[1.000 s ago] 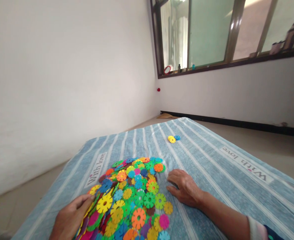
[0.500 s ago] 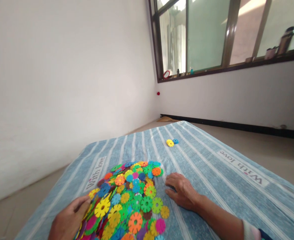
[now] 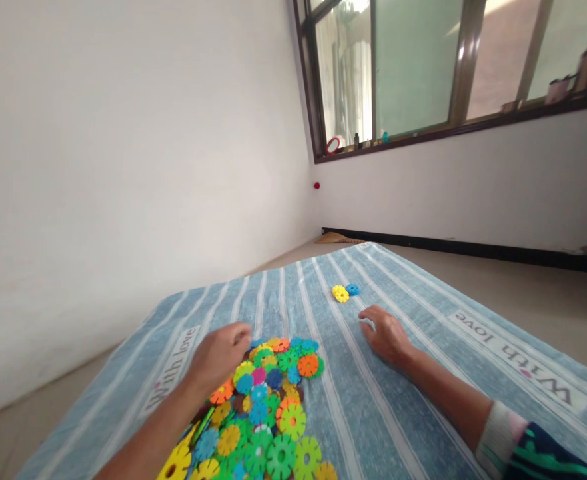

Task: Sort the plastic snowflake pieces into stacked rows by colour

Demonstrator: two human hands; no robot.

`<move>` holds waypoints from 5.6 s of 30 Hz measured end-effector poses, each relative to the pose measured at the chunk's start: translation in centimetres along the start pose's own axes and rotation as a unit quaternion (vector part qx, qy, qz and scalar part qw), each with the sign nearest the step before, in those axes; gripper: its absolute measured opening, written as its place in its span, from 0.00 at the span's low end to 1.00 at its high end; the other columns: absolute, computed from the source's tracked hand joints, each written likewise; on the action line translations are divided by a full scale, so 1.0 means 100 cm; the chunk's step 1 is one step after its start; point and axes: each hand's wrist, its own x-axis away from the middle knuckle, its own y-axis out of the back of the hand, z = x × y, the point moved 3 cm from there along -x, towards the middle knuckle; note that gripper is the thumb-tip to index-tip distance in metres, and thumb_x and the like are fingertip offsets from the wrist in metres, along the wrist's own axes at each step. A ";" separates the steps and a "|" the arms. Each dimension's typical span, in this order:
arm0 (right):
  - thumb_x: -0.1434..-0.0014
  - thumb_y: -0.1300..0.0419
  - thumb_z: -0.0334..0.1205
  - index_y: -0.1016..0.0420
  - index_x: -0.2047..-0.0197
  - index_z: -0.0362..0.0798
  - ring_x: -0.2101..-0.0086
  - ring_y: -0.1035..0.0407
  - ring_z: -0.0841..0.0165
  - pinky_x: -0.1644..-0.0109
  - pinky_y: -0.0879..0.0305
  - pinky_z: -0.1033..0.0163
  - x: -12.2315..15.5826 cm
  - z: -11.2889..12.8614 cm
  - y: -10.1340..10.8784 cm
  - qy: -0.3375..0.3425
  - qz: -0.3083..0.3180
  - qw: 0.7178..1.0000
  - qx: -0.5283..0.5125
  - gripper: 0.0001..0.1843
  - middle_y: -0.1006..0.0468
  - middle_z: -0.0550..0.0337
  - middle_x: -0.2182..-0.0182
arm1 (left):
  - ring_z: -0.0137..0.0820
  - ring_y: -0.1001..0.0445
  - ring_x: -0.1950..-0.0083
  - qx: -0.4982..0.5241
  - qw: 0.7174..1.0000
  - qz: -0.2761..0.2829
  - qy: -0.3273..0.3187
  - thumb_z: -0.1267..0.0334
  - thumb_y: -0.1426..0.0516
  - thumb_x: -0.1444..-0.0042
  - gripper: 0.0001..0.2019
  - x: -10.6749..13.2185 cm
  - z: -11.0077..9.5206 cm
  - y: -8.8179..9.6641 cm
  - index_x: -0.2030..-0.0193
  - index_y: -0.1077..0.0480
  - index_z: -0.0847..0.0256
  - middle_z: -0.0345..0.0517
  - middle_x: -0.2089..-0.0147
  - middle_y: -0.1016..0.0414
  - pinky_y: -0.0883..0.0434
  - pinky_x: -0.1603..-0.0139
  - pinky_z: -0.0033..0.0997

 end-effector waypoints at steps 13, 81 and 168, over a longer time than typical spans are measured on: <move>0.41 0.46 0.32 0.27 0.68 0.48 0.62 0.33 0.64 0.58 0.43 0.61 0.000 0.002 -0.014 0.017 0.041 0.996 0.081 0.07 0.26 0.57 0.65 | 0.35 0.29 0.41 0.098 0.976 0.117 -0.154 0.59 0.43 0.47 0.22 -0.136 -0.168 -0.154 0.46 0.27 0.60 0.49 0.42 0.26 0.36 0.43 0.27; 0.48 0.38 0.38 0.17 0.58 0.48 0.60 0.27 0.64 0.59 0.38 0.68 -0.138 -0.033 -0.052 0.034 0.132 0.984 0.117 0.14 0.18 0.57 0.64 | 0.33 0.25 0.55 0.044 0.959 0.065 -0.272 0.62 0.46 0.43 0.11 -0.134 -0.149 -0.176 0.65 0.21 0.59 0.45 0.61 0.20 0.33 0.51 0.28; 0.41 0.49 0.30 0.25 0.51 0.46 0.52 0.34 0.60 0.48 0.40 0.59 -0.081 -0.023 -0.054 -0.017 0.048 0.991 0.125 0.17 0.26 0.49 0.55 | 0.37 0.23 0.57 0.038 0.996 0.025 -0.076 0.58 0.44 0.47 0.13 -0.097 -0.126 -0.151 0.58 0.24 0.58 0.49 0.59 0.19 0.31 0.61 0.29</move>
